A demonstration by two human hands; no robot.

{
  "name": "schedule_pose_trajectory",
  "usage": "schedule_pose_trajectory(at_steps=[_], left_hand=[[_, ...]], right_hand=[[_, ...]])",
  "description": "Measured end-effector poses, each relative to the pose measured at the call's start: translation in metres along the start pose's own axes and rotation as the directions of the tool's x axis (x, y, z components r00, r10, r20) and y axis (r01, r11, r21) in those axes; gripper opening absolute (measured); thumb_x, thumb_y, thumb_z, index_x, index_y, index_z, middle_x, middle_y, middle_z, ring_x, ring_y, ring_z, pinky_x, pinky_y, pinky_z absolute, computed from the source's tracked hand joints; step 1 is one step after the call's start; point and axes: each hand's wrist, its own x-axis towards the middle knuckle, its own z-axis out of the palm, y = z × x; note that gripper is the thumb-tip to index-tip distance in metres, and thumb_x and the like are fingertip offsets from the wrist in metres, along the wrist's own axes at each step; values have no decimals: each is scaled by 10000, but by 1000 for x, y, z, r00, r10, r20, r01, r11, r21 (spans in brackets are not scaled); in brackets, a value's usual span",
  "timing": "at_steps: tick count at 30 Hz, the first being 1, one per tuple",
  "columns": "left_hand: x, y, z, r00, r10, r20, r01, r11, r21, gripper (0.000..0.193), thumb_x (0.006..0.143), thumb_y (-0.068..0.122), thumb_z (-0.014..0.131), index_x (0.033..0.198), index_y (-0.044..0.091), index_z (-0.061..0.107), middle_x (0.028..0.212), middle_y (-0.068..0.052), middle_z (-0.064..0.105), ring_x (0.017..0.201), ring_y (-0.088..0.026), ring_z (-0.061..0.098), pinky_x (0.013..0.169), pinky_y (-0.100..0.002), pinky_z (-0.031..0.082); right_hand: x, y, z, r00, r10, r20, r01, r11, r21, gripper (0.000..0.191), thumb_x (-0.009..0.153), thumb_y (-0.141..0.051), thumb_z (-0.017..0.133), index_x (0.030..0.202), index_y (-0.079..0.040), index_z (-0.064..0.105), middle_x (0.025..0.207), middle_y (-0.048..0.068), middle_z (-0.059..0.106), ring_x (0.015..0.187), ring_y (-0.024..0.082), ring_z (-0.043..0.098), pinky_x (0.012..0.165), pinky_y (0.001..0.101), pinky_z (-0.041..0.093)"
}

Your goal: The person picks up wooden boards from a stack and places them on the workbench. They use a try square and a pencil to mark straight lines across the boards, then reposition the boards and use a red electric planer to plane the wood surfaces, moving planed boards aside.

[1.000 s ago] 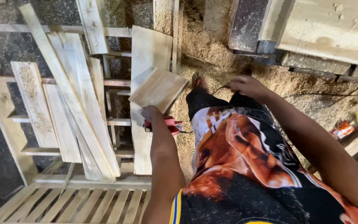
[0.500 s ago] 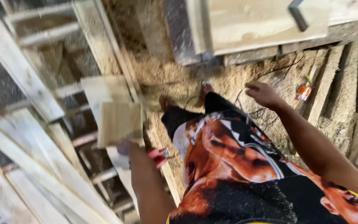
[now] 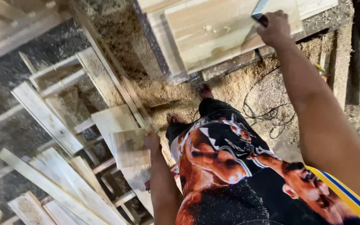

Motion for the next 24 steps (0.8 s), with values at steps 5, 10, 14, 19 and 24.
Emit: schedule_pose_trajectory(at_steps=[5, 10, 14, 19, 24], left_hand=[[-12, 42, 23, 998, 21, -56, -21, 1000, 4, 261, 943, 231, 583, 974, 46, 763, 851, -156, 757, 750, -289, 720, 692, -413, 560], [-29, 58, 49, 948, 317, -35, -281, 883, 375, 216, 779, 233, 749, 878, 42, 773, 736, -163, 668, 621, -318, 605, 525, -435, 466], [-46, 73, 81, 936, -351, 21, 320, 828, -461, 206, 856, 131, 625, 974, 21, 753, 683, -87, 622, 478, -184, 502, 387, -317, 339], [-49, 119, 134, 952, -299, -60, 224, 819, -528, 252, 930, 189, 711, 988, -55, 686, 705, -81, 580, 487, -155, 512, 391, -305, 385], [-52, 196, 173, 977, -174, -121, 92, 863, -497, 359, 1015, 369, 637, 1059, 15, 677, 813, -109, 665, 564, -153, 493, 489, -311, 366]], right_hand=[[13, 19, -10, 977, -165, -137, 168, 986, 13, 305, 1004, -183, 720, 1256, -22, 662, 1271, 186, 533, 1095, 283, 528, 979, 429, 513], [29, 78, -21, 955, -220, -201, 224, 974, -2, 265, 1010, -183, 700, 1204, -17, 631, 1189, 162, 540, 1077, 297, 514, 949, 445, 470], [57, 148, -38, 946, -113, -303, 144, 986, 82, 264, 1061, -180, 674, 1266, -24, 618, 1232, 166, 537, 1091, 302, 520, 940, 457, 489], [103, 229, -60, 883, -252, -396, 245, 967, -69, 296, 1027, -181, 748, 1267, -35, 658, 1268, 188, 559, 1163, 376, 528, 964, 526, 473], [140, 246, -62, 916, -247, -316, 271, 962, 34, 318, 986, -192, 768, 1263, -61, 683, 1312, 198, 565, 1235, 431, 510, 1002, 537, 468]])
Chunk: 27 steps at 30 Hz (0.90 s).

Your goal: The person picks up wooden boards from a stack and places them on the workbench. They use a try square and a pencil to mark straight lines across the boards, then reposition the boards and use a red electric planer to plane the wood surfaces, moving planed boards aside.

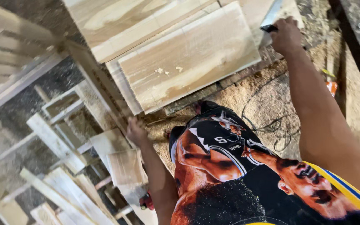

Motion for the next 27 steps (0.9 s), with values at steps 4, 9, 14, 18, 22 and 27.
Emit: schedule_pose_trajectory(at_steps=[4, 9, 14, 18, 22, 27], left_hand=[[-29, 32, 26, 975, 221, 33, -223, 955, 197, 484, 1040, 486, 610, 1138, 13, 645, 931, -110, 738, 684, -152, 580, 617, -306, 462], [-47, 35, 34, 976, 218, 1, -203, 904, 375, 594, 883, 495, 713, 1291, 93, 552, 881, -87, 744, 738, -121, 698, 650, -294, 524], [-23, 13, 38, 890, 426, 164, -456, 834, 310, 475, 885, 385, 793, 1195, 44, 677, 985, -80, 746, 817, -154, 682, 722, -299, 557], [-11, -3, 39, 763, 605, 227, -645, 733, 214, 392, 907, 313, 803, 1135, 12, 697, 1023, -77, 732, 887, -142, 694, 791, -298, 568], [-9, 14, 28, 807, 518, 285, -569, 810, 139, 341, 894, 247, 802, 1119, 10, 705, 1012, -85, 754, 890, -152, 699, 820, -301, 573], [5, 69, -32, 841, 364, 401, -474, 853, 219, 500, 851, 226, 854, 1255, 17, 645, 1110, -85, 668, 948, -135, 619, 800, -300, 475]], right_hand=[[4, 5, 10, 997, -15, -73, 12, 999, -41, 372, 951, -184, 765, 1276, -27, 677, 1291, 216, 567, 1209, 413, 517, 954, 525, 472], [-26, -13, 31, 991, 107, 80, -112, 992, 53, 428, 978, -279, 772, 1254, 20, 641, 1256, 224, 600, 1047, 326, 620, 854, 471, 524], [-36, -37, 60, 894, 265, 360, -356, 910, 214, 381, 1019, -269, 712, 1225, 36, 616, 1110, 189, 681, 887, 250, 660, 768, 376, 573], [-34, -50, 68, 851, 420, 315, -525, 710, 469, 418, 962, -293, 729, 1183, 17, 556, 1097, 181, 657, 873, 183, 672, 708, 300, 610], [-39, -70, 53, 838, 440, 324, -546, 672, 500, 466, 957, -294, 738, 1196, 17, 486, 1094, 176, 604, 866, 198, 651, 672, 317, 626], [-88, -99, 20, 900, 140, 412, -404, 620, 673, 609, 1054, -590, 573, 1351, -61, 619, 1101, 62, 618, 870, 153, 604, 613, 286, 520]])
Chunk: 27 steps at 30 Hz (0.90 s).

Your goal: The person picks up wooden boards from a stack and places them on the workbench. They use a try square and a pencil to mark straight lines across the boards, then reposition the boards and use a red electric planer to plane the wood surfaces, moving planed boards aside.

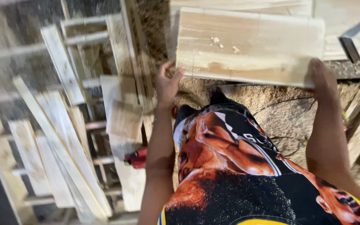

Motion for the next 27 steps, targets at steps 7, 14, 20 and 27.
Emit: schedule_pose_trajectory(at_steps=[7, 14, 20, 27], left_hand=[[-35, -65, -101, 949, -188, 253, 262, 917, -301, 352, 821, 182, 735, 1138, 29, 749, 780, 1, 674, 635, -104, 537, 554, -298, 422], [-110, -192, -164, 950, -308, -44, 298, 942, -153, 479, 884, 447, 800, 1045, -1, 753, 872, -55, 737, 782, -75, 645, 712, -268, 506], [-166, -289, -222, 734, -677, -64, 666, 735, -128, 539, 846, 522, 804, 1020, 12, 783, 875, -99, 768, 727, -162, 663, 657, -306, 507], [-201, -360, -274, 664, -733, -147, 392, 509, -767, 577, 699, 406, 920, 1173, 172, 687, 917, 24, 779, 760, -86, 730, 604, -282, 554]], right_hand=[[-44, 5, 54, 988, -151, -35, 133, 940, -313, 653, 1121, -604, 575, 1196, 32, 704, 981, 41, 652, 848, 155, 572, 661, 327, 453], [-36, -18, 148, 941, -255, 224, 339, 651, -679, 559, 1138, -458, 499, 868, 27, 559, 794, 127, 547, 686, 235, 508, 601, 395, 435], [-58, -69, 347, 806, -161, 569, 567, 487, -665, 501, 1083, -478, 619, 1078, 23, 594, 858, 174, 669, 694, 252, 656, 514, 389, 543], [-84, -66, 586, 655, -86, 751, 703, 434, -564, 665, 949, -608, 688, 1030, 52, 691, 863, 290, 693, 849, 465, 703, 777, 532, 550]])
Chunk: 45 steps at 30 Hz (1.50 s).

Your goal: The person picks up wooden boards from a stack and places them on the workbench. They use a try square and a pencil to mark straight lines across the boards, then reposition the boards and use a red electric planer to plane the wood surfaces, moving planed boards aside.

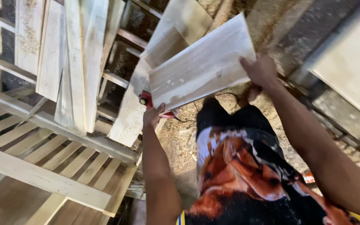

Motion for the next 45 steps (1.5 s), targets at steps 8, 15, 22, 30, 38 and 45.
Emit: schedule_pose_trajectory(at_steps=[8, 15, 22, 30, 38, 45], left_hand=[[91, 12, -37, 891, -177, -417, 296, 925, 240, 487, 820, 431, 920, 970, -7, 767, 699, -35, 610, 489, -152, 432, 429, -360, 355], [145, -14, -15, 698, 713, 65, -224, 131, 966, 363, 905, 465, 774, 980, 110, 781, 862, -61, 769, 772, -244, 718, 706, -385, 558], [122, -18, 149, 964, 216, -156, -52, 727, 684, 483, 838, 523, 712, 814, 42, 748, 768, -203, 732, 734, -388, 722, 688, -505, 572], [43, -3, 264, 802, 119, 585, -591, 293, 751, 426, 895, 446, 599, 867, 70, 799, 880, -220, 744, 846, -408, 723, 789, -502, 576], [32, 58, 269, 715, 259, 649, -611, -218, 761, 298, 909, 297, 582, 910, 43, 737, 874, -230, 719, 795, -422, 691, 689, -534, 559], [-38, 82, 360, 962, 262, 81, -255, 743, 618, 244, 916, 279, 670, 940, 38, 701, 833, -125, 674, 717, -256, 634, 628, -415, 537]], right_hand=[[127, -90, 72, 968, 29, 250, -18, 999, -48, 724, 975, -643, 678, 1107, 69, 677, 933, 257, 714, 862, 366, 716, 821, 478, 557], [168, -90, 101, 969, 27, 247, 2, 993, -118, 591, 972, -487, 706, 1268, 18, 628, 1132, 228, 688, 1055, 365, 667, 961, 538, 498], [82, -4, 124, 860, -7, 510, 114, 977, -179, 628, 881, -495, 672, 1283, -17, 608, 1277, 279, 625, 1165, 463, 598, 954, 570, 480], [-92, 69, 91, 893, -27, 450, 15, 999, 31, 555, 886, -475, 656, 1313, -121, 641, 1354, 154, 626, 1248, 356, 587, 1045, 458, 479], [-194, 144, -52, 1000, -8, 28, -2, 943, 332, 418, 922, -440, 673, 1166, -106, 737, 1190, 146, 732, 1056, 343, 712, 912, 436, 566], [-240, 270, -161, 965, 183, -190, -85, 898, 431, 384, 967, -352, 669, 1254, -98, 691, 1267, 148, 687, 954, 293, 715, 846, 406, 575]])
